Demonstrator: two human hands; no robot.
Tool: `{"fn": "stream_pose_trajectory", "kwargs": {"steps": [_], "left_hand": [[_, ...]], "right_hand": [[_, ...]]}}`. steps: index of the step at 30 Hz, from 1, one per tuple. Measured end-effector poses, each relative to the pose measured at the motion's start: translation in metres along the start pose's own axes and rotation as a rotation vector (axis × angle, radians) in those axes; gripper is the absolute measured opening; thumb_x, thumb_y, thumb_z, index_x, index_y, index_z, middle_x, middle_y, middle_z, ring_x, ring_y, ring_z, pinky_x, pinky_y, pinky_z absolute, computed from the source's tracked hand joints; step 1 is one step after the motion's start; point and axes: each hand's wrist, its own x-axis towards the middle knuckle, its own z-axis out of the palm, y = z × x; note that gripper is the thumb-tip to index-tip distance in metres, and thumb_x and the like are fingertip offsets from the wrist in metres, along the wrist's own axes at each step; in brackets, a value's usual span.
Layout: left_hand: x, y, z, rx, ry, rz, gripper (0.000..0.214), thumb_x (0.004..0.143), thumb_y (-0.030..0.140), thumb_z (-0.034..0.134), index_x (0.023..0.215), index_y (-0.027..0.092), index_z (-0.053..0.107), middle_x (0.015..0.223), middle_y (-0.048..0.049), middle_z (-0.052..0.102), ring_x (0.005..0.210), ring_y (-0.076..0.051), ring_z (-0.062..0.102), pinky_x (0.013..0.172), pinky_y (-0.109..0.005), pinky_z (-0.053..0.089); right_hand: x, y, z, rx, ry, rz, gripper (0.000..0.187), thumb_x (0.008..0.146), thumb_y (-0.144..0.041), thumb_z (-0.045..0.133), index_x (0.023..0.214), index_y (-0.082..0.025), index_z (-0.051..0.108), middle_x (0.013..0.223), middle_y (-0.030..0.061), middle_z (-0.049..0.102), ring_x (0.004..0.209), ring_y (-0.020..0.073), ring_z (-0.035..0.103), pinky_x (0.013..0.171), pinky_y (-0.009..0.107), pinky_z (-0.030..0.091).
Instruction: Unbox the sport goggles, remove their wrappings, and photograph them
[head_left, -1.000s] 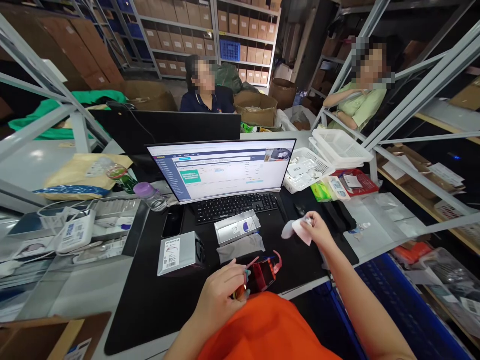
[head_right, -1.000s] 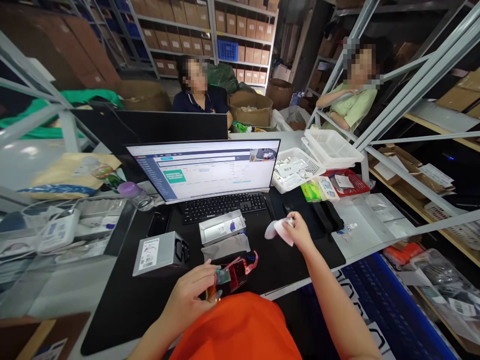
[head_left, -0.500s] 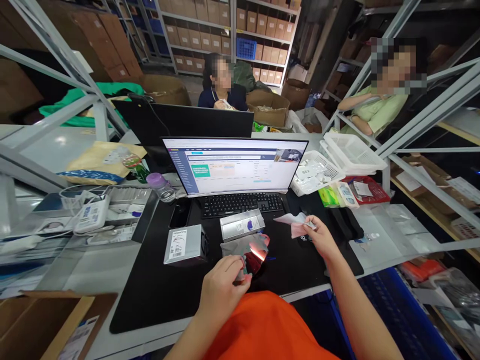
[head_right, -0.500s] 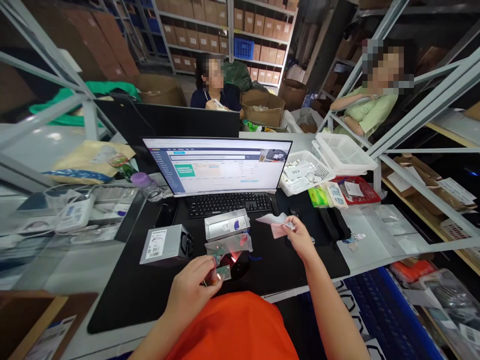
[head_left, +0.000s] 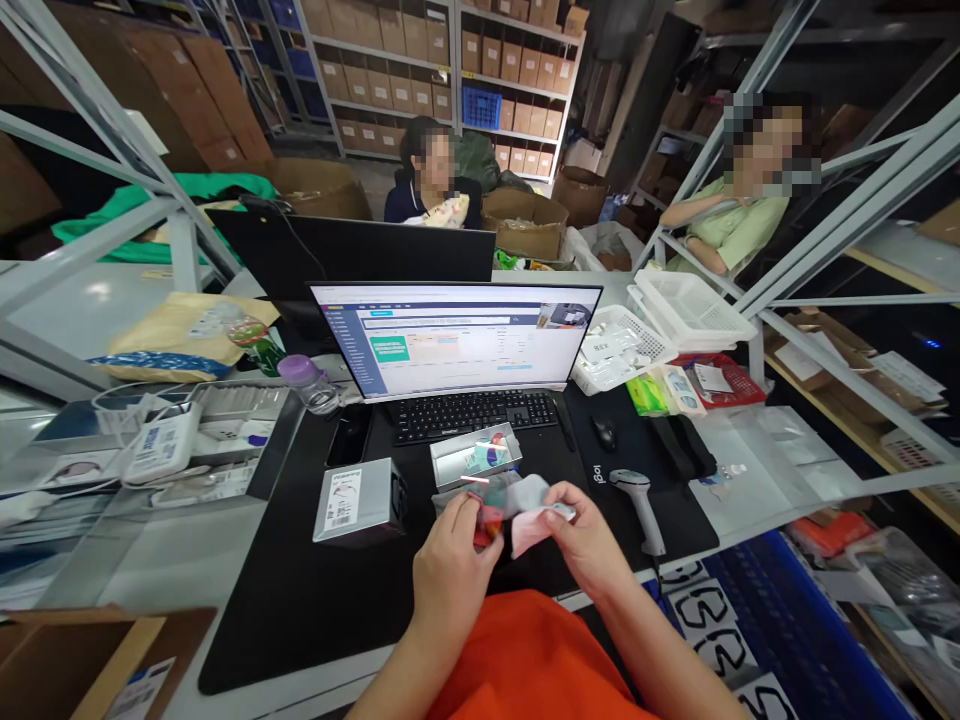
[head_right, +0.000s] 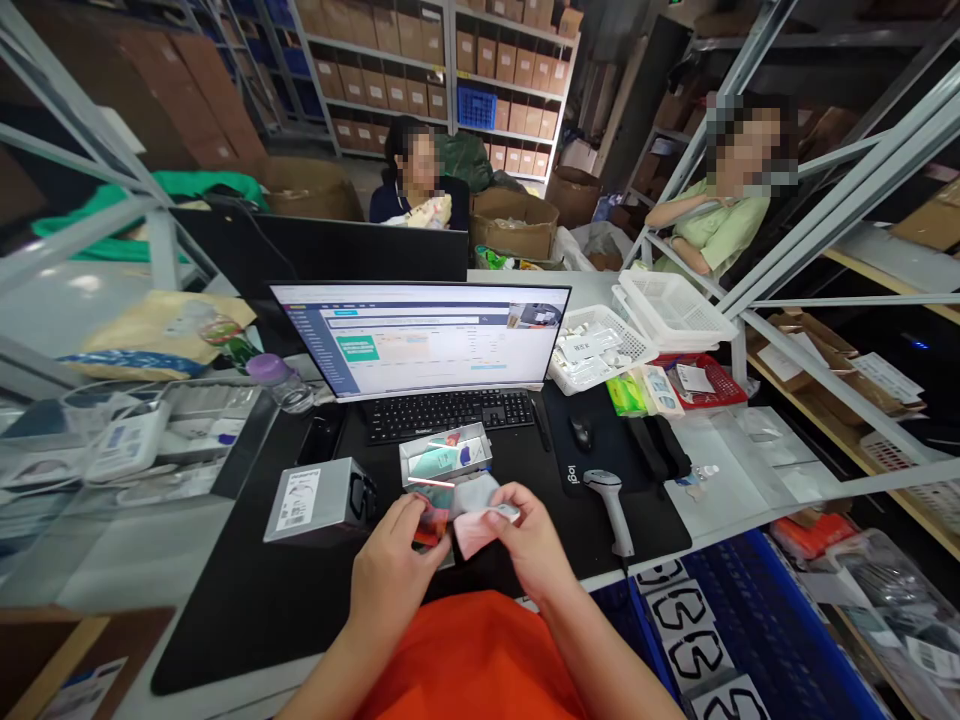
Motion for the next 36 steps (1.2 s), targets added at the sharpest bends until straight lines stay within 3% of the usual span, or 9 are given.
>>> {"fn": "stream_pose_trajectory", "kwargs": {"steps": [4,13,19,23,31,36], "left_hand": [[0.000,-0.003,-0.004,0.030,0.093,0.029,0.015,0.088,0.026,0.059,0.101,0.020,0.061,0.102,-0.0093,0.072,0.087,-0.025,0.072,0.066,-0.029,0.058],[-0.004,0.001,0.003,-0.019,0.078,0.083,0.014,0.090,0.026,0.061,0.103,0.019,0.062,0.104,-0.0098,0.073,0.091,-0.025,0.072,0.072,-0.031,0.059],[-0.009,-0.001,-0.001,-0.018,0.048,0.107,0.012,0.090,0.024,0.061,0.100,0.019,0.063,0.105,-0.0103,0.073,0.092,-0.025,0.073,0.073,-0.031,0.058],[-0.012,-0.002,0.000,-0.026,0.038,0.128,0.013,0.091,0.023,0.060,0.102,0.017,0.063,0.106,-0.0115,0.073,0.093,-0.026,0.072,0.074,-0.032,0.058],[-0.012,-0.004,0.000,-0.017,0.059,0.191,0.016,0.092,0.022,0.058,0.103,0.014,0.066,0.106,-0.0128,0.074,0.091,-0.025,0.073,0.072,-0.030,0.057],[-0.010,-0.003,-0.003,-0.012,0.067,0.228,0.016,0.093,0.018,0.055,0.103,0.014,0.067,0.105,-0.0108,0.074,0.088,-0.022,0.072,0.071,-0.028,0.057]], "right_hand": [[0.004,-0.005,-0.014,0.045,0.166,0.012,0.043,0.063,-0.045,0.089,0.080,-0.021,0.058,0.071,-0.0044,0.054,0.065,0.0132,0.048,0.066,0.025,0.037],[-0.004,-0.003,0.007,0.101,0.009,0.108,0.046,0.061,-0.047,0.091,0.081,-0.021,0.059,0.070,-0.0029,0.057,0.064,0.0140,0.049,0.064,0.025,0.036],[-0.007,-0.007,0.014,0.148,0.063,0.143,0.047,0.059,-0.046,0.093,0.078,-0.020,0.059,0.068,-0.0036,0.056,0.062,0.0119,0.047,0.063,0.024,0.035],[-0.012,-0.005,0.016,0.130,-0.006,0.162,0.047,0.060,-0.046,0.092,0.079,-0.019,0.059,0.067,-0.0034,0.057,0.061,0.0114,0.046,0.061,0.023,0.033],[-0.016,-0.008,0.019,0.070,-0.044,0.119,0.042,0.064,-0.044,0.090,0.077,-0.019,0.059,0.065,-0.0049,0.054,0.060,0.0099,0.042,0.061,0.021,0.033],[-0.019,-0.017,0.022,-0.032,-0.002,0.074,0.038,0.066,-0.044,0.088,0.077,-0.020,0.060,0.066,-0.0048,0.054,0.059,0.0110,0.044,0.059,0.022,0.036]]}}
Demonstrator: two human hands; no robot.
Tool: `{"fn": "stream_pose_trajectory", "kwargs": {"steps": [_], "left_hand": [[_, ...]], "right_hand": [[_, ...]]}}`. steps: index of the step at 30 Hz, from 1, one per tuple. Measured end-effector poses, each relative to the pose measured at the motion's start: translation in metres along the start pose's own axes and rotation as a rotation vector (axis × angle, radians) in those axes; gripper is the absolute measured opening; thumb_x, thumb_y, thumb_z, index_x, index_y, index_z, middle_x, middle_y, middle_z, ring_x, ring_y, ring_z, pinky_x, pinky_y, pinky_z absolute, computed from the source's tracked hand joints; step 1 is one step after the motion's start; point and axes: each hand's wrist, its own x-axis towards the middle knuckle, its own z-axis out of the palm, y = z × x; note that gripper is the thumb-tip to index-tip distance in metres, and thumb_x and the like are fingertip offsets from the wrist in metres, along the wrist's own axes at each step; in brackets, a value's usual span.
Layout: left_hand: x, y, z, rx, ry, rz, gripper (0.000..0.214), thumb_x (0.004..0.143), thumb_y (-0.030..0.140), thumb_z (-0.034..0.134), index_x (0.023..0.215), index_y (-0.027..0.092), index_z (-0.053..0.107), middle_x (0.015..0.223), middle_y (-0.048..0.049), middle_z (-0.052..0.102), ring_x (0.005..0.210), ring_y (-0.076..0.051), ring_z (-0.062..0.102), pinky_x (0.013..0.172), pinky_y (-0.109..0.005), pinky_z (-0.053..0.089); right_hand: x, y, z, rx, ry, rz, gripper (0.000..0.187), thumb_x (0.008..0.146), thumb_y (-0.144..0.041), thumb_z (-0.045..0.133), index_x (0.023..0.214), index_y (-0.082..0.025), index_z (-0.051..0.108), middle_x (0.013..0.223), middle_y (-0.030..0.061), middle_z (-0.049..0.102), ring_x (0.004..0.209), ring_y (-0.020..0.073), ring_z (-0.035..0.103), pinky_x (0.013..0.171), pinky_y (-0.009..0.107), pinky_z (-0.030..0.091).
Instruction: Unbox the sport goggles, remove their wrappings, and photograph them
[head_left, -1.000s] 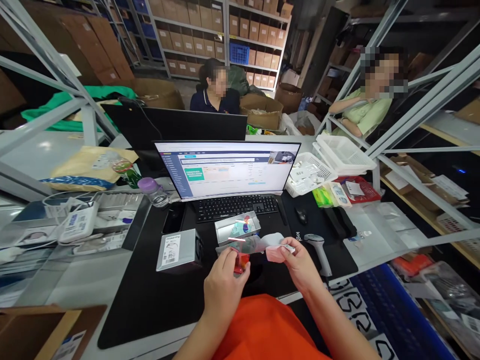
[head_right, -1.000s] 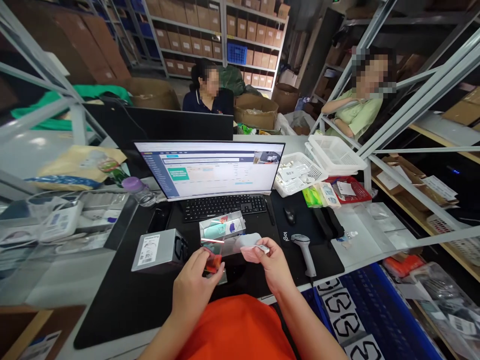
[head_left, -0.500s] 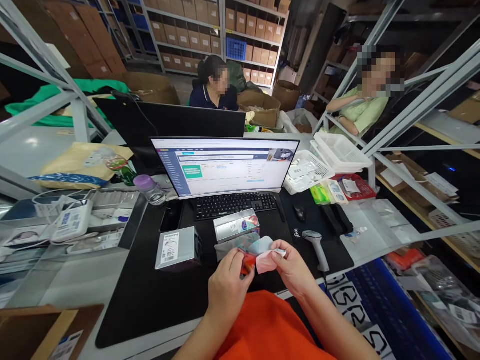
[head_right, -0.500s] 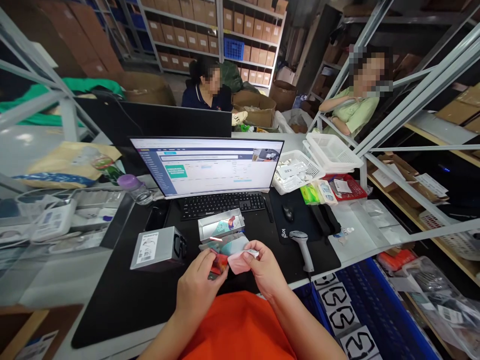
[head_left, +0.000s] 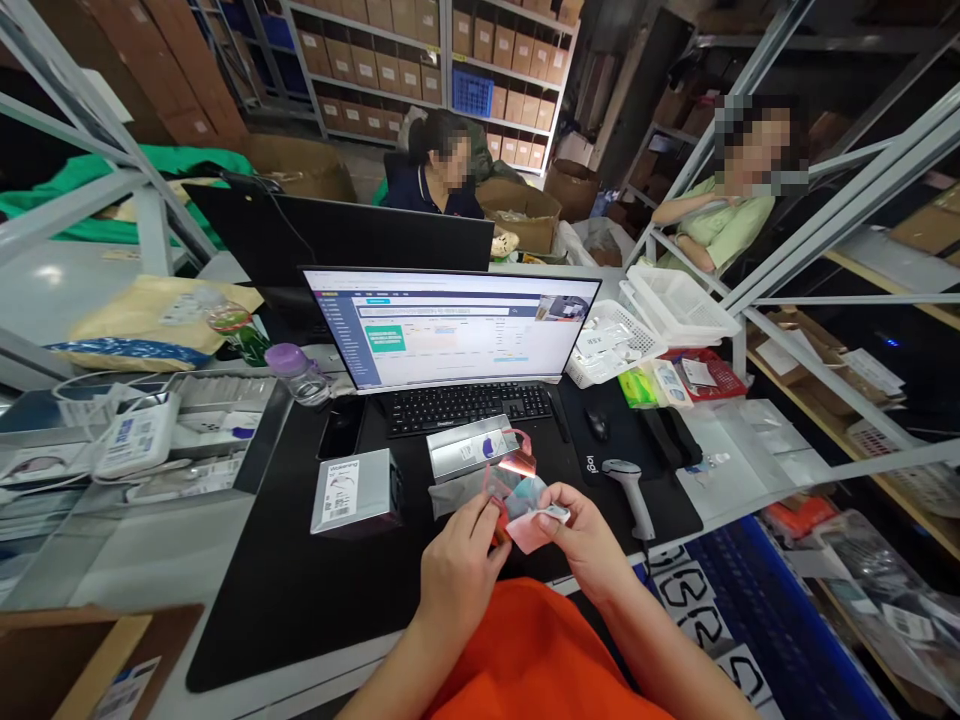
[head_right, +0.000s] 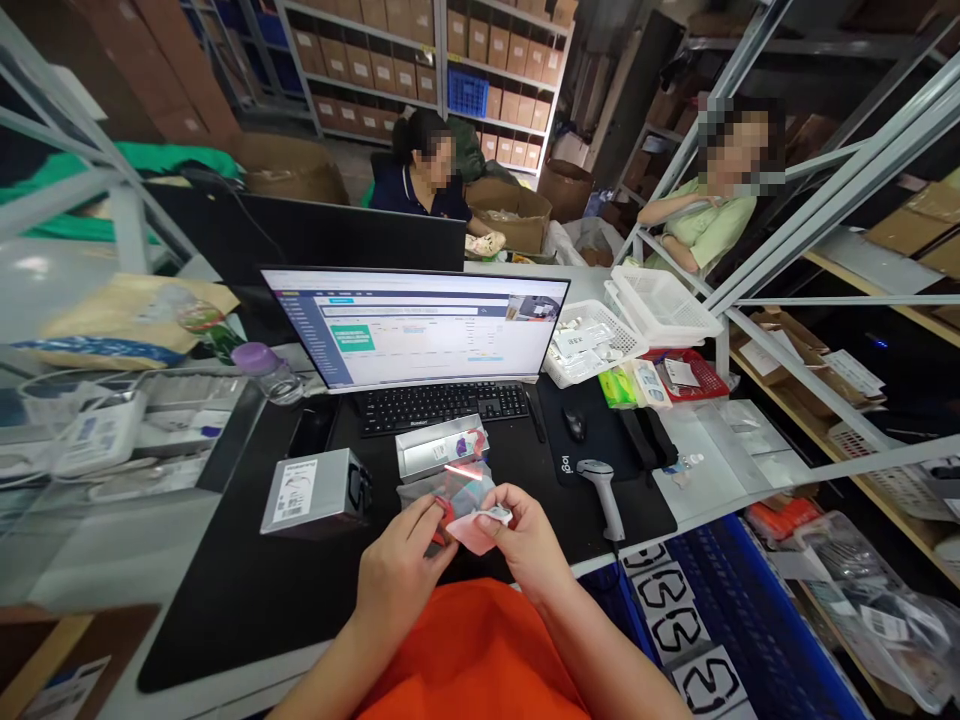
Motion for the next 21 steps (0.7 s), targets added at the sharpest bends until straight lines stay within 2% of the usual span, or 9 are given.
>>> {"fn": "stream_pose_trajectory", "kwargs": {"steps": [4,7,10,14,18,21], "left_hand": [[0.003,0.000,-0.003,0.001,0.003,0.012,0.017,0.094,0.018,0.051,0.101,0.015,0.066,0.106,-0.0103,0.074,0.089,-0.022,0.072,0.072,-0.028,0.056],[0.004,0.000,-0.004,0.014,0.003,0.027,0.019,0.096,0.019,0.049,0.103,0.015,0.066,0.106,-0.0103,0.075,0.090,-0.022,0.072,0.072,-0.028,0.056],[0.003,0.002,-0.003,0.018,-0.017,0.038,0.023,0.099,0.023,0.045,0.106,0.014,0.065,0.106,-0.0107,0.075,0.088,-0.022,0.072,0.069,-0.028,0.056],[0.000,0.006,-0.001,0.006,-0.045,0.060,0.028,0.101,0.028,0.042,0.107,0.014,0.065,0.104,-0.0109,0.075,0.085,-0.023,0.073,0.065,-0.029,0.057],[-0.001,0.006,0.001,-0.053,-0.061,0.075,0.025,0.099,0.025,0.043,0.103,0.015,0.066,0.102,-0.0102,0.075,0.083,-0.023,0.073,0.064,-0.030,0.058],[-0.001,0.004,0.000,-0.142,-0.037,0.125,0.023,0.097,0.021,0.046,0.106,0.015,0.066,0.103,-0.0102,0.076,0.088,-0.023,0.073,0.070,-0.030,0.060]], "right_hand": [[-0.001,-0.008,-0.003,-0.087,0.103,-0.063,0.034,0.066,-0.041,0.087,0.075,-0.020,0.062,0.068,-0.0040,0.057,0.062,0.0121,0.048,0.060,0.023,0.038],[-0.005,-0.010,-0.001,-0.142,0.087,-0.060,0.031,0.066,-0.039,0.086,0.075,-0.021,0.063,0.070,-0.0021,0.061,0.065,0.0148,0.053,0.064,0.026,0.042],[-0.009,-0.001,0.008,-0.181,0.049,-0.036,0.027,0.066,-0.036,0.084,0.074,-0.021,0.063,0.068,-0.0019,0.061,0.062,0.0157,0.054,0.062,0.027,0.043],[-0.013,0.021,0.020,-0.248,0.154,-0.102,0.022,0.070,-0.030,0.079,0.075,-0.021,0.059,0.069,-0.0031,0.057,0.062,0.0143,0.050,0.058,0.025,0.040],[-0.009,0.028,0.016,-0.329,0.279,-0.160,0.036,0.069,-0.029,0.080,0.069,-0.023,0.045,0.061,-0.0067,0.046,0.057,0.0120,0.042,0.052,0.023,0.032],[0.001,0.015,0.004,-0.245,0.267,-0.138,0.045,0.065,-0.030,0.083,0.066,-0.023,0.039,0.057,-0.0086,0.042,0.054,0.0097,0.036,0.051,0.022,0.030]]}}
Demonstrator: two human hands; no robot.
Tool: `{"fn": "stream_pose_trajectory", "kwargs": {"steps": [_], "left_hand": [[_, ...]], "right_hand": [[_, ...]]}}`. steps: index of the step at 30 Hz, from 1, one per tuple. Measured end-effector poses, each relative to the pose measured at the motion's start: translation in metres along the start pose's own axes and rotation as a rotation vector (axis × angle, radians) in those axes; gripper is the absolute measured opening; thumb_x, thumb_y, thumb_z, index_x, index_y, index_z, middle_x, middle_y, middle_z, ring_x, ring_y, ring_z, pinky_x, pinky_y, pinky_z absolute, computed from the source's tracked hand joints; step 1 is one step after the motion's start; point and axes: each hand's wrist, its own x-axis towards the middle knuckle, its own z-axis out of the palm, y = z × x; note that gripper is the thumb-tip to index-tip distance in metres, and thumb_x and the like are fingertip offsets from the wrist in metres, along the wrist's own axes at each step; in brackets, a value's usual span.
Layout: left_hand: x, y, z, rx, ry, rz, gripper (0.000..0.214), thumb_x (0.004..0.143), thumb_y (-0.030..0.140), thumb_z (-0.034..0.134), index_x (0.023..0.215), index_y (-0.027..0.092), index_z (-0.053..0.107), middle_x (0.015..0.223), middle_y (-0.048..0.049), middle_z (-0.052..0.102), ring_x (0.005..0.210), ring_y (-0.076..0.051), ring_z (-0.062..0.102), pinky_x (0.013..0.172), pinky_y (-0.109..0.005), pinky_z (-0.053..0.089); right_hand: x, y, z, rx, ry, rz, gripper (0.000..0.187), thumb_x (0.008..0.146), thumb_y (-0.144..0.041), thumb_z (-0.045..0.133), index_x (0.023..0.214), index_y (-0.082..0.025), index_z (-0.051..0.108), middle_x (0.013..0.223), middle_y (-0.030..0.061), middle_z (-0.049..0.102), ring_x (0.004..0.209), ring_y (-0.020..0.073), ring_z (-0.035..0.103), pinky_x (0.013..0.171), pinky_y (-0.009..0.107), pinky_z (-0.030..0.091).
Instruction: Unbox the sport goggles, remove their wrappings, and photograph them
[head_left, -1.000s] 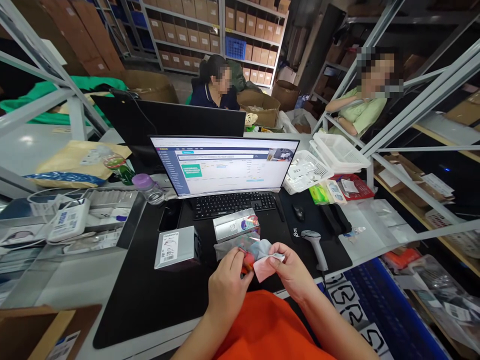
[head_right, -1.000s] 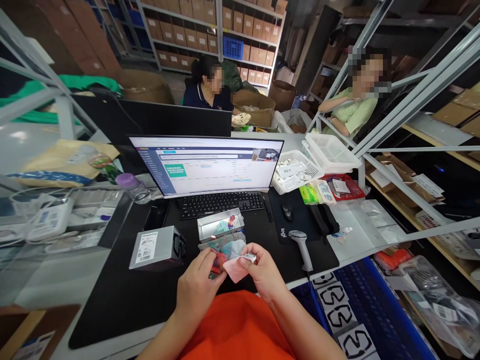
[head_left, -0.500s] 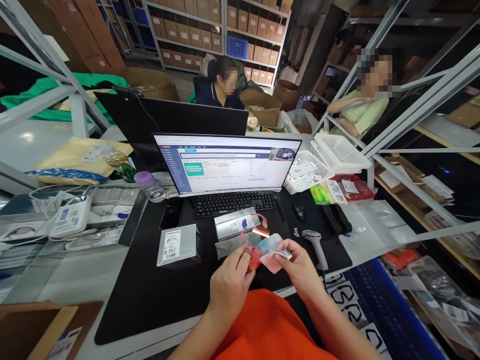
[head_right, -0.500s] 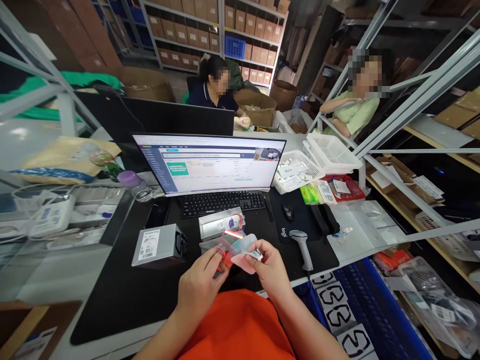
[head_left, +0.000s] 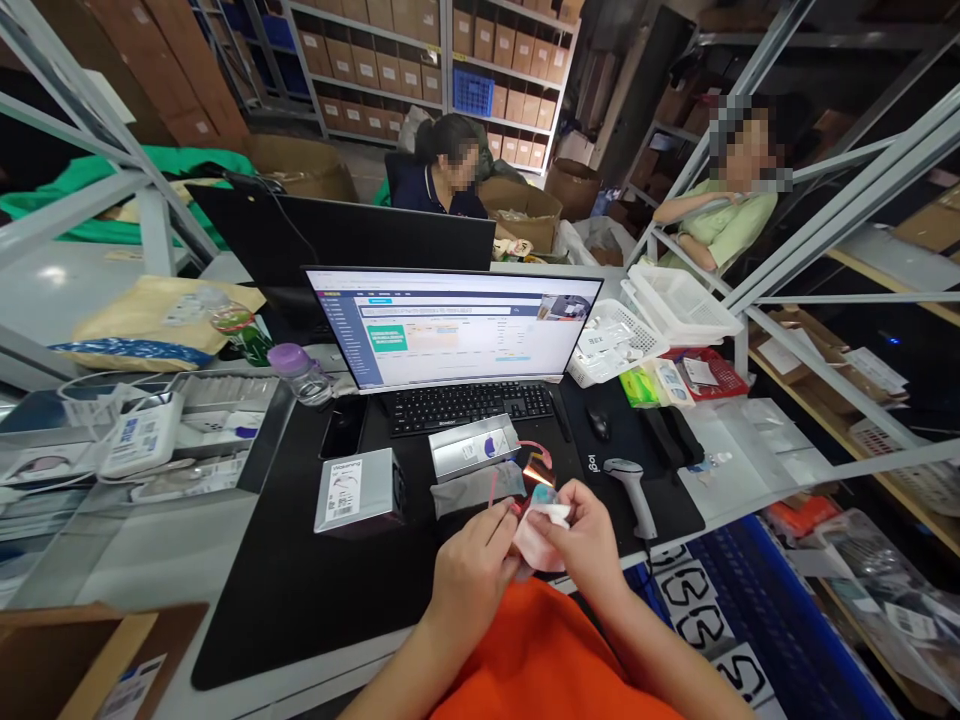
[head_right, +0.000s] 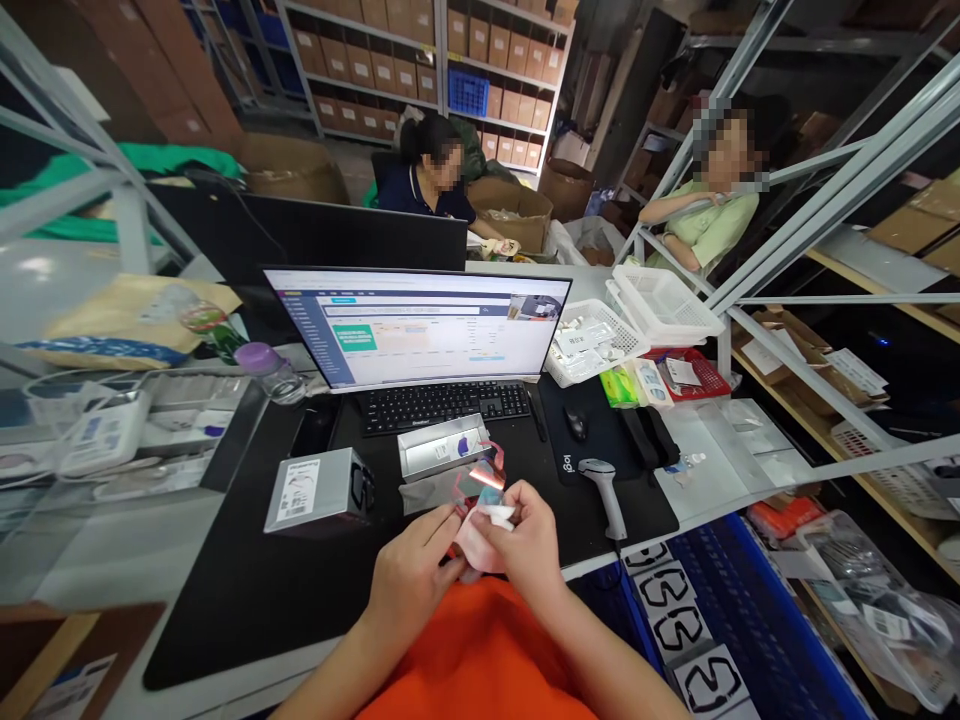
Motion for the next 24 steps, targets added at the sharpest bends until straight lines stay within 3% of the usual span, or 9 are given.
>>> {"fn": "stream_pose_trajectory", "kwargs": {"steps": [5,9,12,14,18,21,24], "left_hand": [[0.001,-0.003,0.000,-0.091,0.026,0.063,0.028,0.088,0.006,0.050,0.110,0.015,0.066,0.107,-0.0095,0.076,0.092,-0.020,0.073,0.077,-0.028,0.061],[0.001,-0.008,0.005,-0.041,0.036,-0.002,0.026,0.085,0.007,0.050,0.104,0.014,0.067,0.109,-0.0124,0.075,0.092,-0.023,0.074,0.076,-0.031,0.063],[-0.001,-0.013,0.007,-0.025,0.054,-0.056,0.024,0.087,0.009,0.049,0.103,0.013,0.066,0.104,-0.0131,0.076,0.087,-0.024,0.075,0.073,-0.032,0.064],[-0.002,-0.015,0.007,-0.023,0.070,-0.074,0.024,0.088,0.008,0.048,0.102,0.014,0.066,0.101,-0.0127,0.076,0.086,-0.024,0.075,0.072,-0.032,0.064],[-0.002,-0.014,0.003,-0.087,0.073,-0.064,0.019,0.090,0.016,0.053,0.104,0.014,0.066,0.101,-0.0126,0.076,0.088,-0.023,0.075,0.076,-0.030,0.063],[-0.001,-0.011,0.000,-0.112,0.068,-0.049,0.020,0.088,0.015,0.055,0.104,0.016,0.066,0.101,-0.0114,0.076,0.087,-0.022,0.075,0.076,-0.029,0.063],[-0.004,-0.009,0.001,-0.127,0.060,-0.039,0.022,0.086,0.009,0.053,0.103,0.016,0.066,0.103,-0.0107,0.076,0.087,-0.020,0.075,0.076,-0.026,0.062]], "right_hand": [[0.024,-0.015,-0.007,0.203,0.031,0.073,0.048,0.065,-0.036,0.083,0.069,-0.024,0.037,0.061,-0.0079,0.049,0.053,0.0097,0.042,0.053,0.022,0.037],[0.010,-0.005,0.010,-0.020,0.127,-0.025,0.037,0.070,-0.035,0.077,0.078,-0.025,0.042,0.063,-0.0075,0.049,0.055,0.0119,0.044,0.051,0.023,0.038],[-0.011,0.011,0.025,-0.236,0.071,-0.091,0.034,0.072,-0.032,0.076,0.079,-0.025,0.044,0.062,-0.0074,0.048,0.053,0.0123,0.044,0.048,0.023,0.034],[-0.020,0.018,0.029,-0.267,0.024,-0.118,0.037,0.070,-0.031,0.078,0.075,-0.025,0.042,0.061,-0.0079,0.045,0.053,0.0115,0.042,0.047,0.023,0.033],[-0.008,0.008,0.025,-0.045,0.015,-0.092,0.047,0.064,-0.027,0.081,0.072,-0.025,0.034,0.062,-0.0099,0.040,0.054,0.0092,0.038,0.049,0.021,0.032],[0.017,-0.012,0.017,0.187,0.009,0.030,0.050,0.061,-0.028,0.083,0.073,-0.025,0.033,0.059,-0.0112,0.043,0.050,0.0084,0.039,0.049,0.020,0.034],[0.036,-0.023,0.016,0.377,-0.009,0.193,0.049,0.055,-0.031,0.086,0.071,-0.024,0.040,0.061,-0.0073,0.055,0.053,0.0113,0.050,0.053,0.024,0.042]]}}
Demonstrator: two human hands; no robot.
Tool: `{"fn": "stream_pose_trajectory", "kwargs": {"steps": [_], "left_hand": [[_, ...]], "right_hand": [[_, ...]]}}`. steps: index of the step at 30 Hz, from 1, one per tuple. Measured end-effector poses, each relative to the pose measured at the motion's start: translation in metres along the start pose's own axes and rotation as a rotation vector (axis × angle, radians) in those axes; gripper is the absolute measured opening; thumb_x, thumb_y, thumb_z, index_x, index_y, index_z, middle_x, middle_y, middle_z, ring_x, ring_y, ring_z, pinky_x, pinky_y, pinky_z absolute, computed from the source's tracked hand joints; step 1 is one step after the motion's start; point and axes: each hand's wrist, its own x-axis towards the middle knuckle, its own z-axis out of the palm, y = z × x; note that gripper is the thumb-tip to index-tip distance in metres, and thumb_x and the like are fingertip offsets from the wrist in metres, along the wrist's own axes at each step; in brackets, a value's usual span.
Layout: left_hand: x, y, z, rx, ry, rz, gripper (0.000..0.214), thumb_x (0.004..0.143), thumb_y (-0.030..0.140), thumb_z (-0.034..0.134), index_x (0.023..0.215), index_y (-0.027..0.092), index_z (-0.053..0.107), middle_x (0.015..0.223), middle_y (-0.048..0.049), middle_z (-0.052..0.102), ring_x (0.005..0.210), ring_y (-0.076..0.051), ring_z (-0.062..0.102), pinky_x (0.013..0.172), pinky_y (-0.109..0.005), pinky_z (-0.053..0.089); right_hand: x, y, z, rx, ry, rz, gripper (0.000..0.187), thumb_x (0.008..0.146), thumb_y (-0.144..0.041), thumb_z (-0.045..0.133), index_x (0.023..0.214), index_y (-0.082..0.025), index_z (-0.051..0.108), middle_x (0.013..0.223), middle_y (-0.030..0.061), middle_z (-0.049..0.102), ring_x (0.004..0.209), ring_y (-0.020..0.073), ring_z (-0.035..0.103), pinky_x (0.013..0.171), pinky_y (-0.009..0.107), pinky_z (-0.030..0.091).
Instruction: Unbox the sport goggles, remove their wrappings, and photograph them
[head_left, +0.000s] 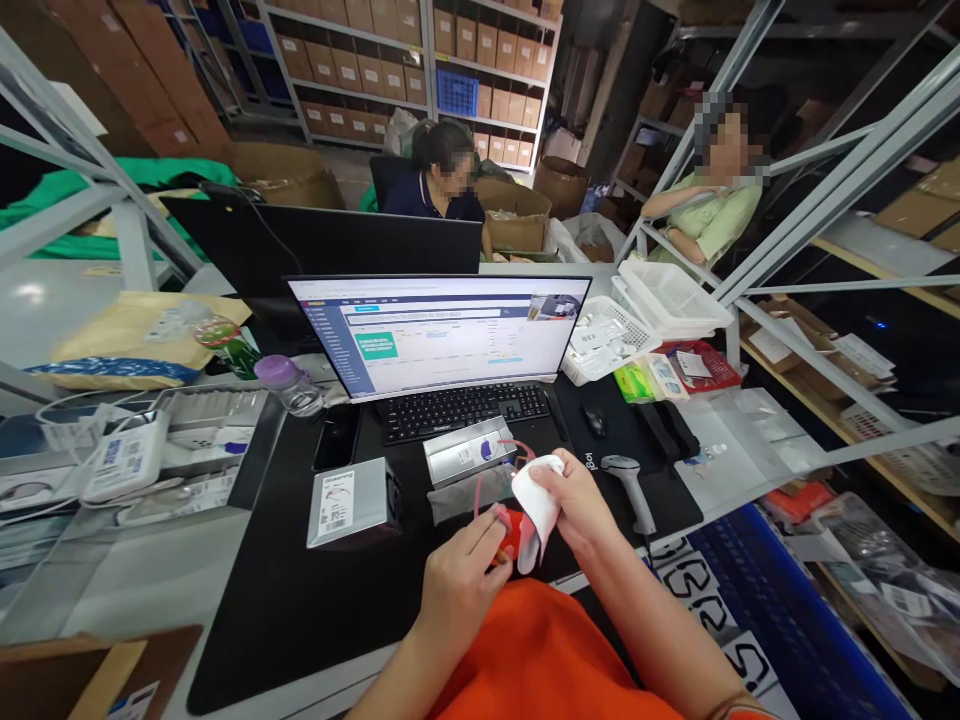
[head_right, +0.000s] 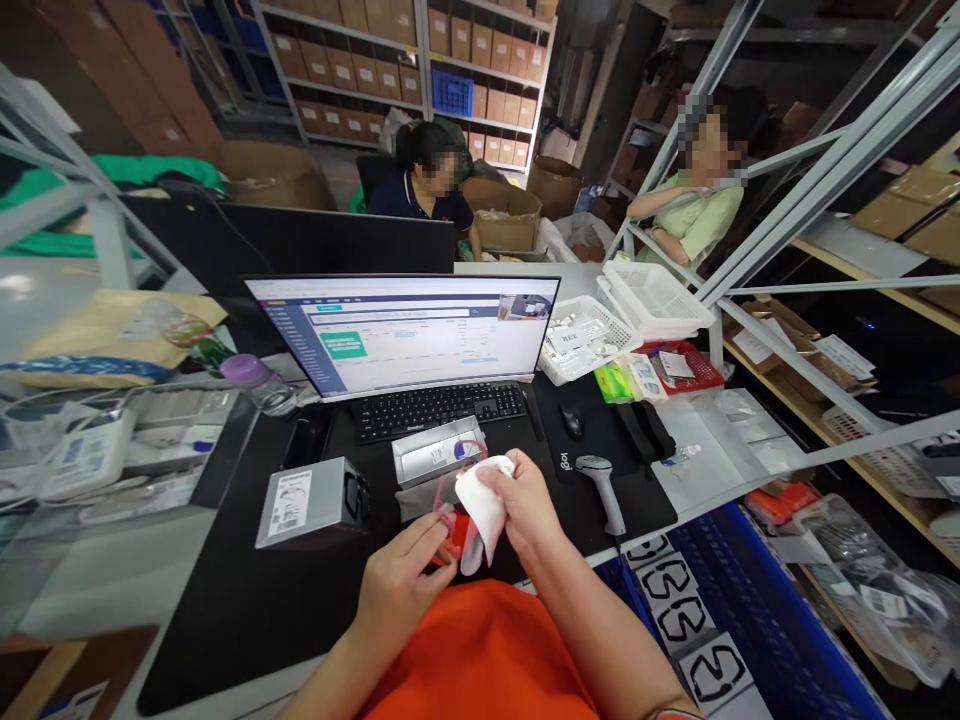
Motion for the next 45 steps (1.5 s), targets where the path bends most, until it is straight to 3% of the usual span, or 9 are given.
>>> {"fn": "stream_pose_trajectory", "kwargs": {"steps": [3,10,14,18,23,28,35,39,45], "left_hand": [[-0.004,0.000,0.002,0.054,0.000,-0.007,0.022,0.087,0.008,0.050,0.102,0.016,0.065,0.100,-0.0101,0.076,0.086,-0.020,0.075,0.074,-0.025,0.061],[0.000,-0.006,0.003,0.209,0.025,-0.124,0.023,0.099,0.030,0.049,0.105,0.015,0.064,0.099,-0.0104,0.075,0.078,-0.021,0.075,0.062,-0.026,0.058],[0.003,-0.006,0.000,0.183,0.046,-0.050,0.024,0.099,0.031,0.050,0.108,0.014,0.064,0.102,-0.0112,0.076,0.085,-0.020,0.075,0.070,-0.025,0.059],[0.001,-0.006,-0.002,0.166,0.096,0.064,0.019,0.095,0.015,0.053,0.108,0.014,0.066,0.103,-0.0115,0.077,0.087,-0.019,0.076,0.074,-0.024,0.059],[0.000,-0.009,-0.002,0.208,0.089,-0.012,0.019,0.094,0.015,0.052,0.103,0.015,0.068,0.102,-0.0119,0.077,0.085,-0.021,0.076,0.071,-0.025,0.060],[0.000,-0.007,0.000,0.171,0.100,-0.098,0.021,0.095,0.023,0.052,0.104,0.015,0.068,0.100,-0.0120,0.076,0.084,-0.022,0.076,0.071,-0.026,0.061],[0.000,-0.012,-0.008,0.134,0.049,0.025,0.026,0.086,0.008,0.050,0.103,0.018,0.068,0.104,-0.0089,0.077,0.087,-0.020,0.076,0.076,-0.026,0.061],[0.002,-0.022,-0.018,0.107,0.058,-0.097,0.024,0.082,0.009,0.052,0.095,0.019,0.069,0.100,-0.0070,0.076,0.089,-0.020,0.074,0.078,-0.029,0.063],[0.012,-0.025,-0.023,0.006,-0.093,0.005,0.024,0.081,0.007,0.051,0.092,0.020,0.068,0.100,-0.0048,0.074,0.093,-0.019,0.072,0.092,-0.035,0.061]], "right_hand": [[0.000,0.011,0.006,0.062,0.041,0.042,0.045,0.056,-0.036,0.087,0.070,-0.022,0.046,0.065,-0.0035,0.061,0.056,0.0131,0.055,0.056,0.026,0.045],[-0.037,0.058,0.021,0.011,0.034,-0.063,0.058,0.058,-0.031,0.088,0.064,-0.024,0.031,0.055,-0.0110,0.039,0.048,0.0072,0.034,0.045,0.020,0.030],[-0.019,0.036,0.019,0.120,0.041,-0.011,0.062,0.050,-0.026,0.090,0.061,-0.024,0.030,0.053,-0.0107,0.042,0.049,0.0068,0.036,0.047,0.020,0.030],[0.004,0.011,0.017,0.207,0.052,0.136,0.051,0.044,-0.031,0.092,0.065,-0.022,0.047,0.062,-0.0038,0.060,0.057,0.0132,0.053,0.055,0.025,0.043],[-0.018,0.037,0.023,0.057,0.074,-0.033,0.054,0.057,-0.040,0.088,0.063,-0.023,0.037,0.055,-0.0084,0.047,0.051,0.0094,0.041,0.049,0.022,0.034],[-0.028,0.046,0.020,-0.017,0.021,-0.054,0.064,0.051,-0.030,0.091,0.060,-0.024,0.028,0.051,-0.0115,0.035,0.048,0.0064,0.031,0.046,0.019,0.027],[0.010,0.006,0.003,0.125,-0.095,0.211,0.053,0.044,-0.037,0.095,0.066,-0.021,0.049,0.067,-0.0013,0.064,0.062,0.0160,0.059,0.064,0.028,0.047],[0.010,-0.007,-0.036,-0.183,-0.054,-0.010,0.057,0.051,-0.049,0.092,0.059,-0.022,0.043,0.053,-0.0079,0.048,0.049,0.0104,0.044,0.050,0.022,0.032],[0.004,-0.064,-0.066,-0.600,-0.105,-0.385,0.055,0.063,-0.046,0.086,0.057,-0.024,0.036,0.059,-0.0030,0.053,0.061,0.0172,0.051,0.060,0.027,0.037]]}}
